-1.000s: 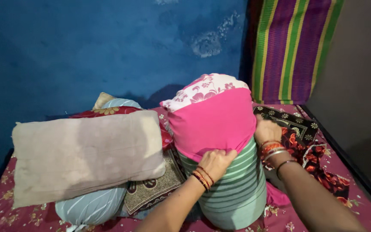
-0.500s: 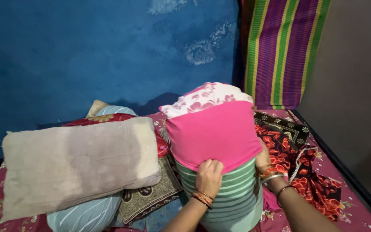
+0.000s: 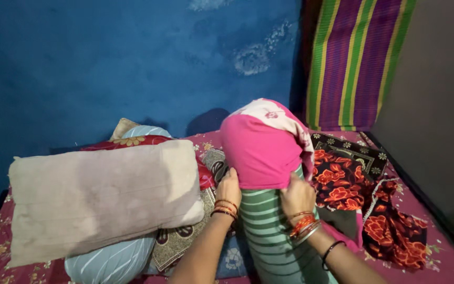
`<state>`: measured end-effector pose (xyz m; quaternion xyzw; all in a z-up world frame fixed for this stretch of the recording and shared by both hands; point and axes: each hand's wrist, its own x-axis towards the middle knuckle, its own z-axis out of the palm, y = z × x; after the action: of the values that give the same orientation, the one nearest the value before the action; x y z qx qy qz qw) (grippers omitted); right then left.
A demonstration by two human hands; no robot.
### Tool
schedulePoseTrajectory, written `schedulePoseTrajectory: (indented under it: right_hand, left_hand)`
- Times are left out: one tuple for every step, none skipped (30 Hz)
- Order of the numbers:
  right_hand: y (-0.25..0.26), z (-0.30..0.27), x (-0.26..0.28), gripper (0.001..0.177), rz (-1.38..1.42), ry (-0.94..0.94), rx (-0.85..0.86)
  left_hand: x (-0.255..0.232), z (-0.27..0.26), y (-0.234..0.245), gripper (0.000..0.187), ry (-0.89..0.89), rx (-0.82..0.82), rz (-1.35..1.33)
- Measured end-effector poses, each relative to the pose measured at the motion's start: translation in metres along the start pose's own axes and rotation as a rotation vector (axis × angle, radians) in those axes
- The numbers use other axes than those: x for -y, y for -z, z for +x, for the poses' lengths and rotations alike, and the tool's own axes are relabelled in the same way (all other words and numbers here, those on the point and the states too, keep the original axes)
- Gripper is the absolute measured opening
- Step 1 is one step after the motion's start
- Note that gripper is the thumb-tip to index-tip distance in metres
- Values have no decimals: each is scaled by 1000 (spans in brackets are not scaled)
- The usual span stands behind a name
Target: The person wraps a pink floral cloth around a cylindrical bundle on a bed, smoothing and tucking the fabric to secure it. They then tie the cloth's drawstring to close the bundle.
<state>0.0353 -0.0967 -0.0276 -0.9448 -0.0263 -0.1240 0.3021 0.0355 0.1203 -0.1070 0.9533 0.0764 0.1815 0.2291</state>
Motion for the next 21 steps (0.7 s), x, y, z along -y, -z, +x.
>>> schedulePoseTrajectory:
  right_hand:
    - [-5, -8, 3, 30, -74, 28, 22]
    - [-10, -15, 3, 31, -147, 57, 45]
    - [-16, -12, 2, 32, -154, 59, 65]
    - [-22, -8, 0, 33, -161, 62, 86]
    - [-27, -6, -3, 34, -169, 61, 109]
    - [-35, 4, -4, 32, -162, 54, 155]
    - [-47, 15, -1, 31, -153, 44, 207]
    - [-56, 21, 1, 33, -144, 34, 259]
    - [-63, 23, 1, 31, -55, 100, 285]
    - [-69, 26, 1, 30, 35, 165, 310]
    - [-74, 31, 2, 32, 126, 236, 333]
    - [-77, 35, 0, 33, 120, 238, 355]
    - [-81, 37, -4, 34, 116, 239, 382]
    - [-88, 39, -8, 35, 113, 240, 409]
    - [-96, 42, -16, 36, 123, 278, 404]
    - [-103, 46, -27, 38, 133, 316, 399]
    - [-110, 51, -41, 39, 140, 353, 392]
    - [-118, 53, -53, 33, 347, 224, 490]
    - [-125, 52, -65, 27, 551, 93, 584]
    - [-130, 54, -74, 23, 754, -42, 673]
    - [-134, 57, -78, 27, 838, -171, 572]
  left_hand:
    - [2, -7, -5, 23, 26, 16, 17]
    - [0, -18, -10, 23, 52, 31, 34]
    - [-6, -20, -13, 23, 70, 38, 51]
    - [-14, -24, -15, 26, 72, 6, 22]
    - [-24, -33, -16, 30, 76, -21, -7]
    - [-35, -40, -17, 34, 79, -48, -35]
    - [-42, -41, -18, 37, -17, -72, 18]
    - [-49, -37, -21, 41, -114, -96, 70]
    - [-56, -32, -26, 44, -211, -125, 120]
    - [-60, -28, -31, 39, -181, -69, 77]
    - [-61, -19, -35, 35, -151, -19, 36]
    - [-61, -13, -38, 30, -123, 32, -5]
    - [-59, -12, -38, 32, -150, 7, 32]
    - [-59, -10, -37, 34, -177, -18, 70]
    - [-60, -7, -33, 36, -207, -42, 107]
    - [-61, -4, -27, 47, -144, 0, 62]
    - [-63, 3, -20, 58, -83, 40, 13]
    - [-64, 12, -13, 68, -22, 79, -36]
    - [-65, 21, -8, 68, -27, 96, -42]
    - [-66, 31, -5, 68, -31, 114, -48]
    - [-66, 40, -4, 68, -36, 129, -51]
